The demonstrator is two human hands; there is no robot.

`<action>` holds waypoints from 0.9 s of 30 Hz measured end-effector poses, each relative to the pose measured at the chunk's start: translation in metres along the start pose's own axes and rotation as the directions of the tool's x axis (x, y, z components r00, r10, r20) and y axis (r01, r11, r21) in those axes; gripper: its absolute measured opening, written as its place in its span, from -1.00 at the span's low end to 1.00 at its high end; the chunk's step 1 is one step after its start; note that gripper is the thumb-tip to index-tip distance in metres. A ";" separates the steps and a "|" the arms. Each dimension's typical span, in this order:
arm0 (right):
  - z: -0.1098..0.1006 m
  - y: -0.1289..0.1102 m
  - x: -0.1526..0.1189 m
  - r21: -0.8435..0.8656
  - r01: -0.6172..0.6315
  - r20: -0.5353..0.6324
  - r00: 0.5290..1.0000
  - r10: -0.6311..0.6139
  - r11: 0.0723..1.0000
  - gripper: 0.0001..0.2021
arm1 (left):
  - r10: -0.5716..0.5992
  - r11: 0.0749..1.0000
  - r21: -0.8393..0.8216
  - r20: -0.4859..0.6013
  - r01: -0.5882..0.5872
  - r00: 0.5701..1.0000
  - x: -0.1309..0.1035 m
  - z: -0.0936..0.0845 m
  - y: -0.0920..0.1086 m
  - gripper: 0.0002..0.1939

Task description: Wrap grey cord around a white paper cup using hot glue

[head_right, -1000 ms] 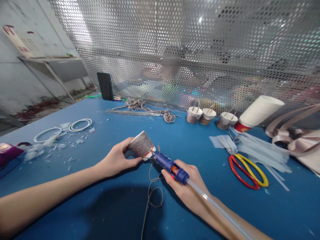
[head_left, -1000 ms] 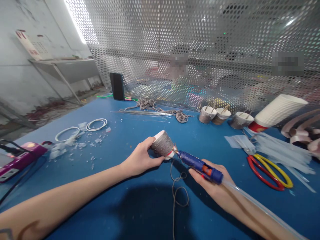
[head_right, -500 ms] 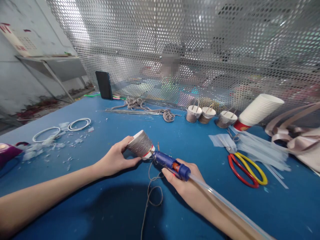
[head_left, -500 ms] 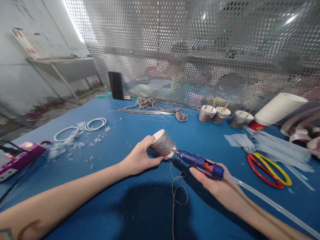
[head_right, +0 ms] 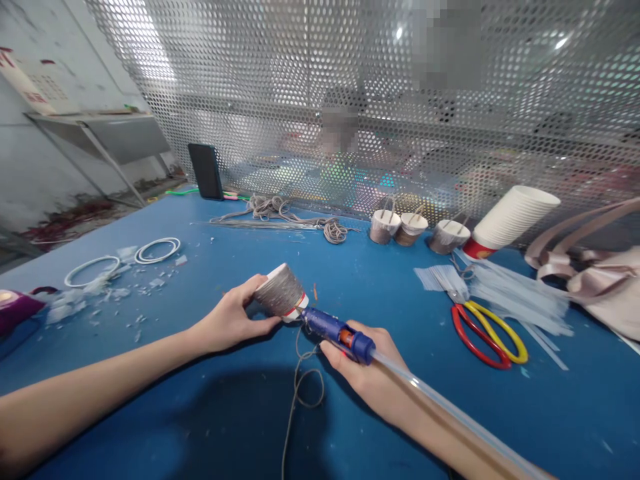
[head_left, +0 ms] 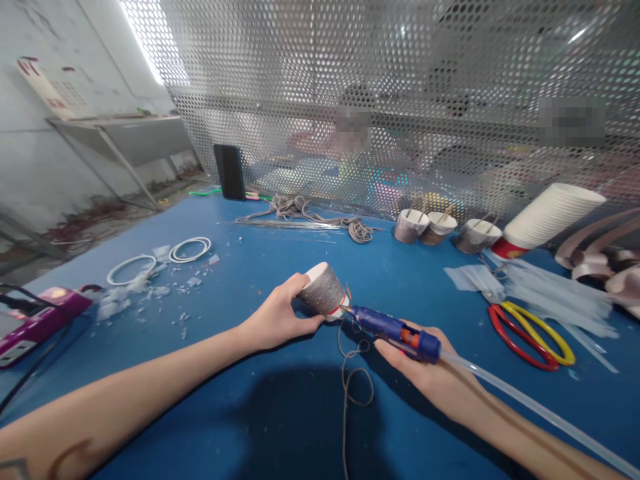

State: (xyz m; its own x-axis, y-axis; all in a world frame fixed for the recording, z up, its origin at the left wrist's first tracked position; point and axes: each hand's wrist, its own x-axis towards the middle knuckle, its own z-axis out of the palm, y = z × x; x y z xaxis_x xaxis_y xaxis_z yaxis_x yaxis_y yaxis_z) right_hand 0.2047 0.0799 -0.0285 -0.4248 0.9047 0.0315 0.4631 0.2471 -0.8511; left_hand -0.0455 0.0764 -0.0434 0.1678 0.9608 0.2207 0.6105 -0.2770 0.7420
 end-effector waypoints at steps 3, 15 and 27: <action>-0.001 -0.002 0.000 0.018 0.004 -0.017 1.000 -0.003 1.000 -0.73 | -0.005 1.000 -0.025 0.012 0.005 1.000 0.000 0.000 0.000 -0.70; 0.003 -0.004 -0.001 -0.007 0.029 0.024 0.999 -0.028 1.000 -0.74 | -0.027 0.999 -0.037 -0.019 0.027 0.999 0.000 0.002 0.001 -0.72; 0.013 0.000 -0.005 -0.105 0.205 0.046 0.979 -0.201 0.973 -0.75 | -0.077 0.993 -0.087 -0.032 0.074 0.996 -0.001 0.009 0.000 -0.65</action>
State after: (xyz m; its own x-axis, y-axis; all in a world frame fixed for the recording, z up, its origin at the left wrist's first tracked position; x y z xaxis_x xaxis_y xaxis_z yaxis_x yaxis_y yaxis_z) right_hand 0.1967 0.0707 -0.0351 -0.5447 0.8196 0.1776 0.4455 0.4622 -0.7668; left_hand -0.0383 0.0756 -0.0492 0.0953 0.9786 0.1826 0.5520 -0.2046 0.8083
